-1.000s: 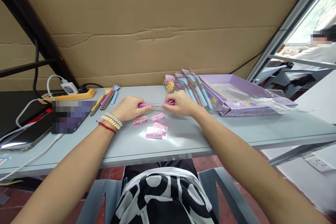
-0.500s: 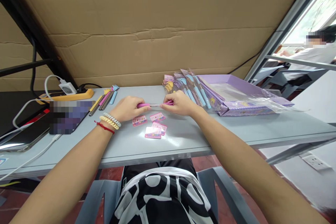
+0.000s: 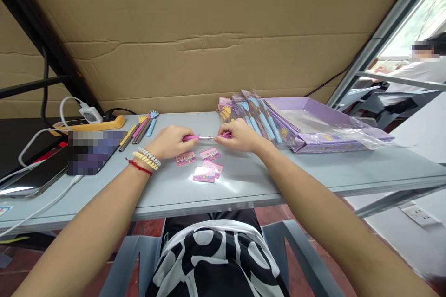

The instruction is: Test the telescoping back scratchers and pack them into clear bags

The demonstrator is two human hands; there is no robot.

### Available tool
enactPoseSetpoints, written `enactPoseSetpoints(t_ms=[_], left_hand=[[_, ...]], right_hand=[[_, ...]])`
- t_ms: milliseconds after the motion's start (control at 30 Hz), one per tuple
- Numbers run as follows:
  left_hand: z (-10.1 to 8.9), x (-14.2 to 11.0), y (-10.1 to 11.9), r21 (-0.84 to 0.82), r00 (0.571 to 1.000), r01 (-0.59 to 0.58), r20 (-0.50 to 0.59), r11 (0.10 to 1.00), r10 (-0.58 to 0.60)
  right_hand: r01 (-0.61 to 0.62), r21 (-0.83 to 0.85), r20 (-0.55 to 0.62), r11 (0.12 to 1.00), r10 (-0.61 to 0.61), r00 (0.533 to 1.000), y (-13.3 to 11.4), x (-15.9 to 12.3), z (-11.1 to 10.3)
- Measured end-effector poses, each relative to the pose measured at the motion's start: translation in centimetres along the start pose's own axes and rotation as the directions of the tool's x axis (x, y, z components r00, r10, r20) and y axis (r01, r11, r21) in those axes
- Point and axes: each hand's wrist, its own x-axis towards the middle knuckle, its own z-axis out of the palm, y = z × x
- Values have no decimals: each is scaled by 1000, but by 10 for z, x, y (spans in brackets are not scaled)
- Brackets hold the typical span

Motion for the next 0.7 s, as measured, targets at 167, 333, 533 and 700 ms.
enactPoseSetpoints(t_ms=[167, 333, 533, 700], left_hand=[[0, -1, 4, -11, 999, 41, -16, 999, -41], [3, 0, 10, -13, 990, 136, -23, 991, -136], [2, 1, 12, 1, 987, 154, -50, 988, -153], [1, 0, 12, -7, 987, 151, -46, 989, -151]], right_hand=[[3, -9, -3, 1000, -3, 1000, 0, 0, 0], [5, -35, -11, 999, -6, 1000, -2, 0, -1], [23, -50, -22, 998, -24, 999, -1, 0, 0], [23, -38, -14, 999, -23, 1000, 0, -1, 0]])
